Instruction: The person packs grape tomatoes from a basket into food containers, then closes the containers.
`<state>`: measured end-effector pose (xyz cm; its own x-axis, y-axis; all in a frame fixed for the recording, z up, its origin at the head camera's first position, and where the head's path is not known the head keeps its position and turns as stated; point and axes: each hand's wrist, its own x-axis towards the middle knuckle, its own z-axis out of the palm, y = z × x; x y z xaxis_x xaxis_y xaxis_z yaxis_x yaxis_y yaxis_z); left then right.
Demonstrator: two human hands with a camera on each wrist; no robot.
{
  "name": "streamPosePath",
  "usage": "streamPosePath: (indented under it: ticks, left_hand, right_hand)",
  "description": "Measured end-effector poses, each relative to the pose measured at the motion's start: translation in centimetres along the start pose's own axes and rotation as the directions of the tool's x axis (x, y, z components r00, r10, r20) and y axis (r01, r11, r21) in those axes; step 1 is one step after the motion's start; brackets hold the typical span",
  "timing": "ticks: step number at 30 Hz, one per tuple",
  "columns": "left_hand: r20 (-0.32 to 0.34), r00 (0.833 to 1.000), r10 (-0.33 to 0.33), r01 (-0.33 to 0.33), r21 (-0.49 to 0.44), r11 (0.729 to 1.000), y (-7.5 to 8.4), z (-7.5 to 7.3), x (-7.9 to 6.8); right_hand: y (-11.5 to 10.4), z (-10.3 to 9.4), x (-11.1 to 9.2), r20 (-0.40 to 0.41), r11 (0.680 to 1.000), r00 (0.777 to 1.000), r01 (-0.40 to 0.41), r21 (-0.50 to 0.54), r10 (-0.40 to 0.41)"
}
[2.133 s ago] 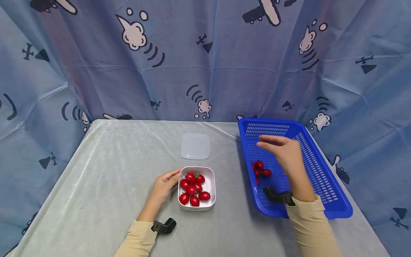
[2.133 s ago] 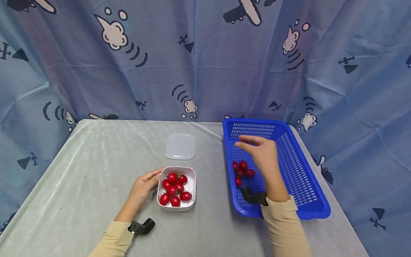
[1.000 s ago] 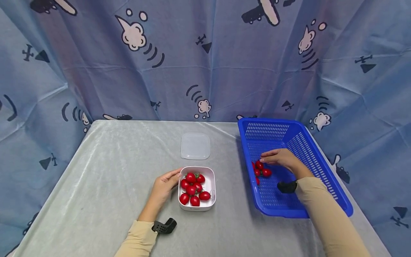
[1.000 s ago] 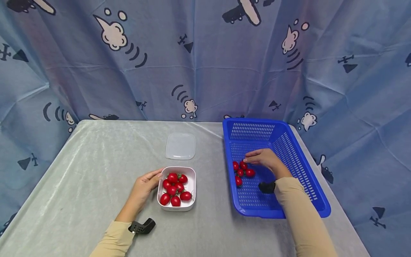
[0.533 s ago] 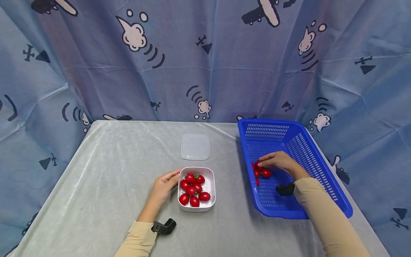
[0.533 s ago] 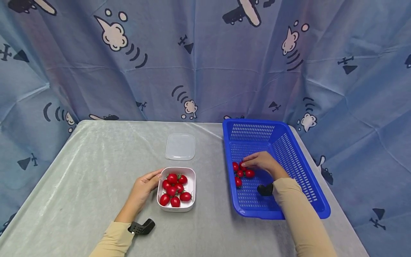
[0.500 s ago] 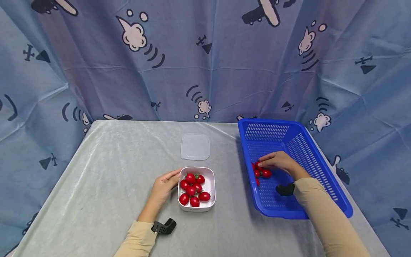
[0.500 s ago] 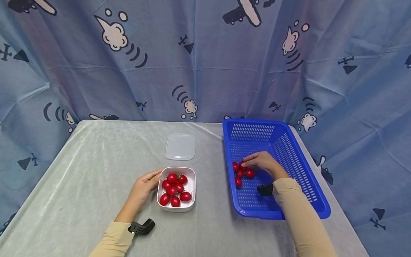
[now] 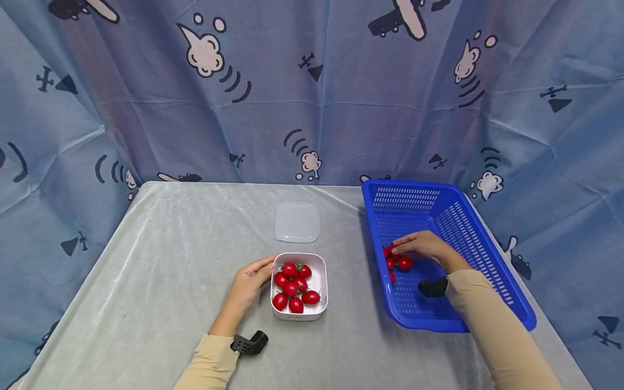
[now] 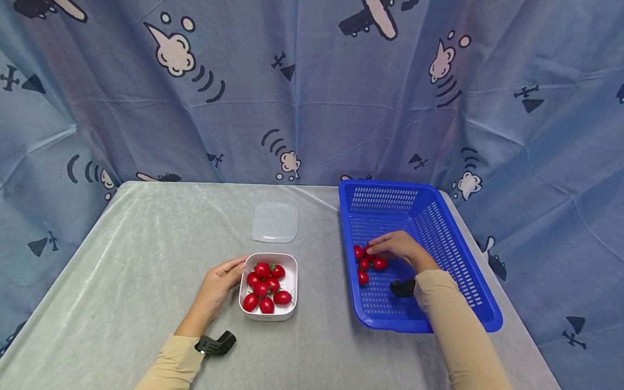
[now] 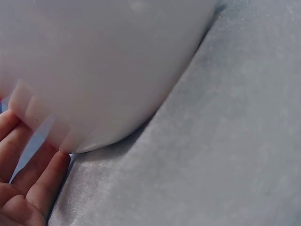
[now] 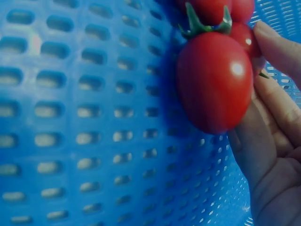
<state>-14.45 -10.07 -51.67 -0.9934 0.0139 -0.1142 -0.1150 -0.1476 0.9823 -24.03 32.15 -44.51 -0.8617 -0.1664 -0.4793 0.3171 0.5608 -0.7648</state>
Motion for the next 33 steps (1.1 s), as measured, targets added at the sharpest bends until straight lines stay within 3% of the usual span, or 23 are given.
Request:
streamPosePath:
  ticks: [8,15,22,33]
  left_hand:
    - [0.001,1.0,0.0,0.0,-0.01,1.0,-0.1,0.0,0.1]
    - [0.009,1.0,-0.008,0.008,-0.004,1.0,-0.2,0.0,0.3]
    - [-0.006,1.0,-0.004,0.004,-0.015,1.0,-0.1,-0.1,0.2]
    - [0.006,1.0,-0.008,0.008,-0.006,1.0,-0.1,-0.2,0.2]
  right_hand:
    - [-1.0,-0.3,-0.5,-0.05,0.999,0.999,0.005,0.05,-0.003]
    - [-3.8,-1.2,-2.5,-0.151,0.991,0.985,0.102,0.086,-0.088]
    - [-6.7,-0.5,-4.7,-0.211,0.931,0.955,0.258,0.259,-0.206]
    - [-10.4,4.2,-7.7,-0.248,0.851,0.903,0.417,0.319,-0.35]
